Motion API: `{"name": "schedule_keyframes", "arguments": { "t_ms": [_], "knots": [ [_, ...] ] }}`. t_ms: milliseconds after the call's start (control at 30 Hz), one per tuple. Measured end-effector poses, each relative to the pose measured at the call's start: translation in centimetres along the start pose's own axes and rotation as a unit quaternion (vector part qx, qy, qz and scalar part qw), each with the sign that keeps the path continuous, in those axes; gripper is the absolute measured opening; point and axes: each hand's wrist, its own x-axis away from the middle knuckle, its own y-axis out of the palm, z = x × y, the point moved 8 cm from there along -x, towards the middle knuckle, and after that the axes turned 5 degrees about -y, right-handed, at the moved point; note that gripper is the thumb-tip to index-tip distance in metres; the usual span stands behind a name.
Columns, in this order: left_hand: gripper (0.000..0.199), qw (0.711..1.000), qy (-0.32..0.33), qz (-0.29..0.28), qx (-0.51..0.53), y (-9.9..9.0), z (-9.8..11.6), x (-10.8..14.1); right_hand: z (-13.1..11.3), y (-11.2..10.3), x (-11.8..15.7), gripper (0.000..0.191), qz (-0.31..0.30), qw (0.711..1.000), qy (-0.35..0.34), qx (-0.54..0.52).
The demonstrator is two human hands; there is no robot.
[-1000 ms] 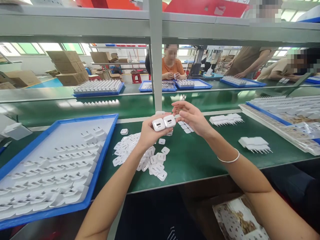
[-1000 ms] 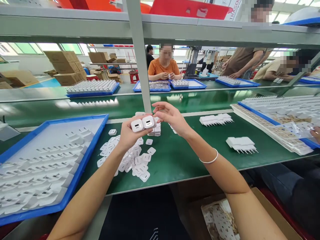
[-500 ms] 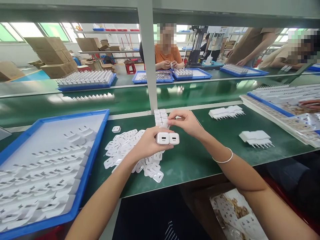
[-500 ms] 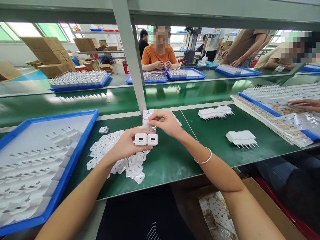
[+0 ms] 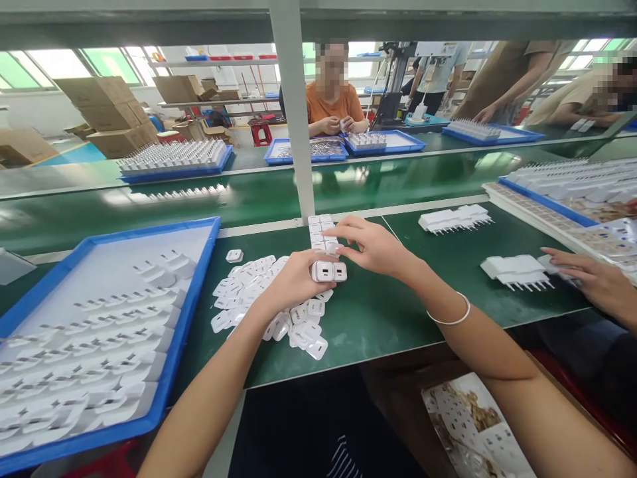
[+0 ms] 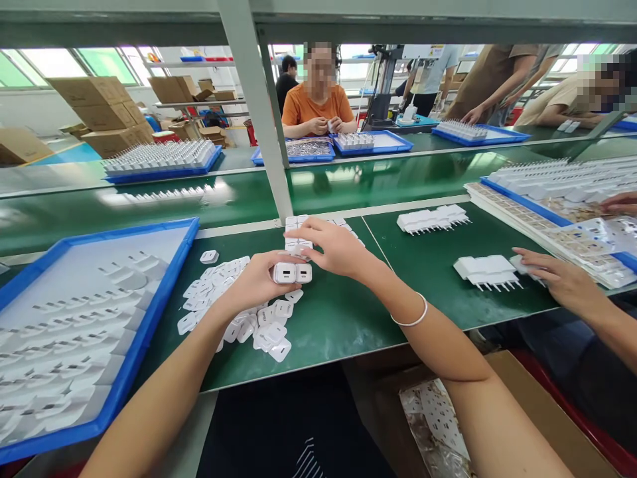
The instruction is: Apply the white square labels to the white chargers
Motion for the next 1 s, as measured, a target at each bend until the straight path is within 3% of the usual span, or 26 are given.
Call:
{"name": "schedule_keyframes", "arguments": {
  "t_ms": [67, 133, 233, 300, 367, 433, 767, 1000],
  "knots": [
    [0.032, 1.0, 0.006, -0.005, -0.017, 0.2, -0.2, -0.1, 0.0, 0.3, 0.1, 0.019, -0.027, 0.997, -0.022, 0.065],
    [0.033, 1.0, 0.013, 0.02, -0.011, -0.1, -0.4, -0.3, 0.6, -0.1, 0.1, 0.017, -0.009, 0.998, 0.007, 0.066],
    [0.033, 0.993, 0.032, 0.113, 0.031, -1.4, -0.5, -0.3, 1.8, -1.3, 0.4, 0.008, 0.087, 0.987, 0.09, -0.098],
    [0.032, 0.982, 0.047, 0.175, 0.057, -2.3, -0.4, -0.1, 2.3, -1.5, 0.7, 0.018, 0.138, 0.952, 0.132, -0.241],
    [0.032, 0.973, 0.061, 0.212, 0.068, -2.8, -0.3, 0.1, 2.1, -1.2, 0.9, 0.028, 0.16, 0.917, 0.152, -0.333],
    [0.035, 0.967, 0.077, 0.232, 0.072, -3.0, 0.0, 0.4, 1.6, -0.8, 1.1, 0.028, 0.168, 0.9, 0.162, -0.368],
    [0.034, 0.952, 0.149, 0.261, 0.052, -2.9, 1.4, 1.3, -0.2, 1.6, 1.4, 0.029, 0.136, 0.858, 0.165, -0.467],
    [0.037, 0.949, 0.177, 0.257, 0.045, -2.8, 1.8, 1.5, -0.2, 1.8, 1.6, 0.027, 0.126, 0.854, 0.178, -0.473]
  ]
}}
